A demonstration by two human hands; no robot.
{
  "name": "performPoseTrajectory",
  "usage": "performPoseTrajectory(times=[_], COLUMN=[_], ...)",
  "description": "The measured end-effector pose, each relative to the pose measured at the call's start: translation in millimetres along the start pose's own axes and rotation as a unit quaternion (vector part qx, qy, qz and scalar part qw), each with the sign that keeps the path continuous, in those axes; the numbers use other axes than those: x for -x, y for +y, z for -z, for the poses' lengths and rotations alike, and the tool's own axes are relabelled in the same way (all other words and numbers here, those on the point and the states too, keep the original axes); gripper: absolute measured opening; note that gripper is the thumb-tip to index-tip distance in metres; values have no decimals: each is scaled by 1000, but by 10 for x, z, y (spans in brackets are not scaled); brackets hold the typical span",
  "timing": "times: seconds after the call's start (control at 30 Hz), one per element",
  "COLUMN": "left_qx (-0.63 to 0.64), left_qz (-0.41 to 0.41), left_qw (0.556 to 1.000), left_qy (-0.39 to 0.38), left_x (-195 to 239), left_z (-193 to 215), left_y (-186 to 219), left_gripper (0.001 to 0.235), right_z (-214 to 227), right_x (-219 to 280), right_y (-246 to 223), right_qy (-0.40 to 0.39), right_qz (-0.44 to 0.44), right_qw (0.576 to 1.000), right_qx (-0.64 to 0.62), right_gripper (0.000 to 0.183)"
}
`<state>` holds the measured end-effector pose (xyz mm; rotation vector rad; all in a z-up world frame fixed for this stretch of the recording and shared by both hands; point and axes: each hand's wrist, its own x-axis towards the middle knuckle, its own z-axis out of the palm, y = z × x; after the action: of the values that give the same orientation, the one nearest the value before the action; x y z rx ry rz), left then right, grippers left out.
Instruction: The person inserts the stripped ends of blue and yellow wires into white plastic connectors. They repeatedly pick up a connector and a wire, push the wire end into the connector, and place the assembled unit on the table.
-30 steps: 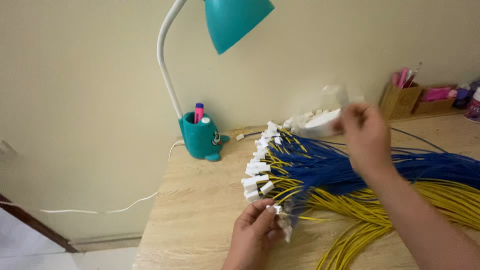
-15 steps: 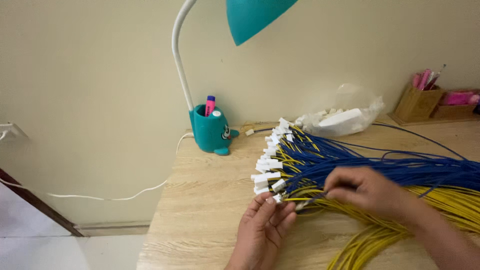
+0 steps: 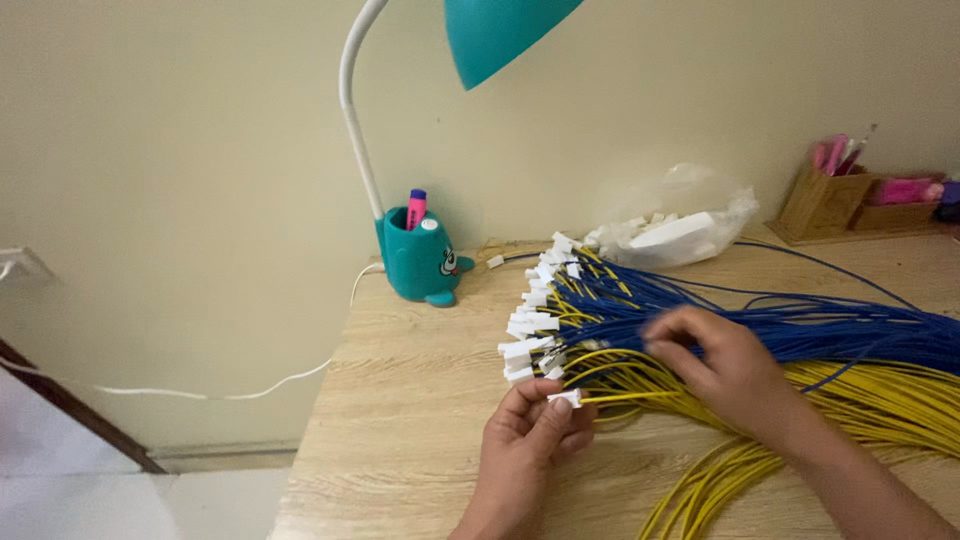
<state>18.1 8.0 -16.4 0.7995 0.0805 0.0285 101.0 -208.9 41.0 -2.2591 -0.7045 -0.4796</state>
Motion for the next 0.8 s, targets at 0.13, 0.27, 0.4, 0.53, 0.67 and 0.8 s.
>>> performPoseTrajectory(times=[0.13, 0.27, 0.4, 0.53, 0.67, 0.8], left_qx=[-6, -24, -50, -70, -57, -68], left_qz=[9, 34, 42, 52, 55, 70], left_qw=[1000, 999, 997, 996, 997, 995], left_qy=[-12, -14, -33, -6, -14, -4], left_x=[-28, -20, -48, 84, 58, 67], left_z=[51, 47, 90, -62, -20, -54], left_y=[-5, 9, -46, 119, 93, 136], left_gripper=[22, 24, 21, 20, 20, 19], right_z=[65, 109, 132, 137, 129, 125], right_x=[253, 339, 308, 295, 294, 273], right_y=[-35, -123, -271, -265, -270, -233], right_qy=[-18, -25, -34, -30, -12, -2], right_qz=[15, 60, 76, 104, 111, 159], right_qw=[1000, 996, 996, 994, 994, 987], right_qx=[-13, -55, -31, -30, -17, 37], right_gripper=[8, 18, 12, 11, 10, 9])
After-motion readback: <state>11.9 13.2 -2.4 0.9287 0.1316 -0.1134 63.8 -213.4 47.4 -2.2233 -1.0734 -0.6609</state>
